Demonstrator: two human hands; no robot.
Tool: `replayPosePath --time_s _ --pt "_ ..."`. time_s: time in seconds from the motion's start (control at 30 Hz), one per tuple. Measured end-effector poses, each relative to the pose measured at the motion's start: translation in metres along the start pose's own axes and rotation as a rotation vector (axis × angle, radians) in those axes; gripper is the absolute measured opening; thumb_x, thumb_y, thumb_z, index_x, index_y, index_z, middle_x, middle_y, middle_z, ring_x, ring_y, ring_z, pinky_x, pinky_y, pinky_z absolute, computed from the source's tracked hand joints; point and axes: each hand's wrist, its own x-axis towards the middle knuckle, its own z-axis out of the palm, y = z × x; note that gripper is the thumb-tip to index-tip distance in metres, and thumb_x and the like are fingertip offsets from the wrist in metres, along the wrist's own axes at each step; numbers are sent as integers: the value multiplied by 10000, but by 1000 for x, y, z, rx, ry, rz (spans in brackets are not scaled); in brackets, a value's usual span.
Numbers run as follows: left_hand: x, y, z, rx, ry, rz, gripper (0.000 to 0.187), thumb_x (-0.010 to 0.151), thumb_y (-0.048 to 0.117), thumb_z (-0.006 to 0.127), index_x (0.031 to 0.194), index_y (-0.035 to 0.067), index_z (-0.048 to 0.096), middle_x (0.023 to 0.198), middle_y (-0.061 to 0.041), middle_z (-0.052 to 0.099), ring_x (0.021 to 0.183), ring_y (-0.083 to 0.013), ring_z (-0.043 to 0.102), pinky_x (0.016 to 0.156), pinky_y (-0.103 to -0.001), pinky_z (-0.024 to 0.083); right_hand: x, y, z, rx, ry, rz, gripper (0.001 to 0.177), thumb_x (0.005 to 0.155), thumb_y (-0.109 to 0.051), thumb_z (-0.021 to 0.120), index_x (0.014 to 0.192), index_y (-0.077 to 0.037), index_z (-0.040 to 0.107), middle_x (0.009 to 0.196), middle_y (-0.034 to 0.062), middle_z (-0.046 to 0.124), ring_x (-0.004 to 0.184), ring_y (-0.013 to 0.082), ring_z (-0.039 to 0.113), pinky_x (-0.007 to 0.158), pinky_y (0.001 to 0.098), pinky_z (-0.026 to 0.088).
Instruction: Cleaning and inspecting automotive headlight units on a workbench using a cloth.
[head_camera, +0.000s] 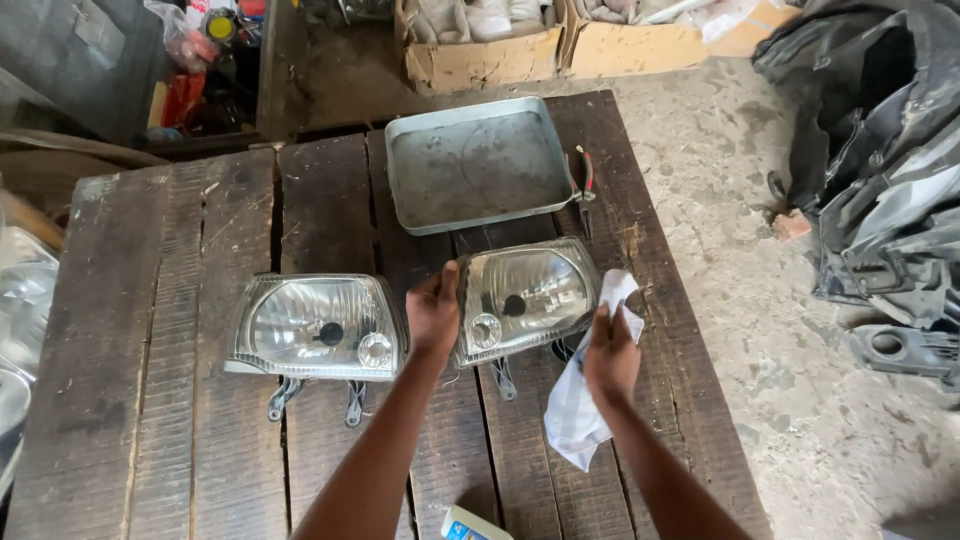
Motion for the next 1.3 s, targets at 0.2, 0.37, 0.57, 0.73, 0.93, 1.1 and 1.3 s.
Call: replayPosePath --time_s 0.2,0.37,0.57,0.73,0.93,1.1,1.3 --pt "7 -7 8 185 23 -107 605 1069 375 563 557 187 301 491 54 288 466 -94 247 498 -349 168 -115 -77 20 -315 3 -842 605 962 -8 477 1554 13 355 1614 256 424 1537 436 358 1310 592 263" --pt "13 -17 1 190 -2 -234 561 1006 469 623 588 143 438 589 45 409 605 -102 367 562 -368 287 -116 -73 24 -324 -80 -1017 539 972 -156 583 1507 -142 520 1604 77 513 1530 342 413 1216 587 306" --pt "1 -6 1 34 8 -172 542 1086 351 556 567 201 592 468 29 393 473 -102 300 511 -380 274 -82 -88 20 -355 -46 -723 479 1059 -228 438 1512 -83 493 1635 152 428 1546 392 288 1199 656 171" --pt "8 -28 3 -63 12 -143 500 1008 412 674 562 193 618 484 39 437 580 -84 320 520 -368 285 -99 -96 29 -396 -90 -1024 411 1077 -295 471 1456 -186 588 1598 94 506 1556 306 335 1211 574 246" --pt "-1 0 8 68 4 -59 523 1041 374 645 559 175 607 490 47 412 531 -84 374 506 -351 313 0 -108 38 -512 69 -913 396 1086 -394 507 1403 -204 651 1437 43 653 1376 333 570 1038 569 423" --pt "-7 4 4 47 -51 -5 486 1050 300 633 601 127 699 448 23 419 531 -70 348 483 -345 320 -20 -122 46 -505 63 -1063 394 967 -236 612 1354 -200 675 1369 47 689 1313 326 616 1015 558 443" --pt "-3 3 4 3 -71 -17 471 1054 307 617 633 109 695 485 22 381 546 -89 344 497 -376 310 25 -94 45 -493 100 -1041 330 995 -298 621 1309 -225 691 1308 26 710 1233 279 666 1009 506 477"
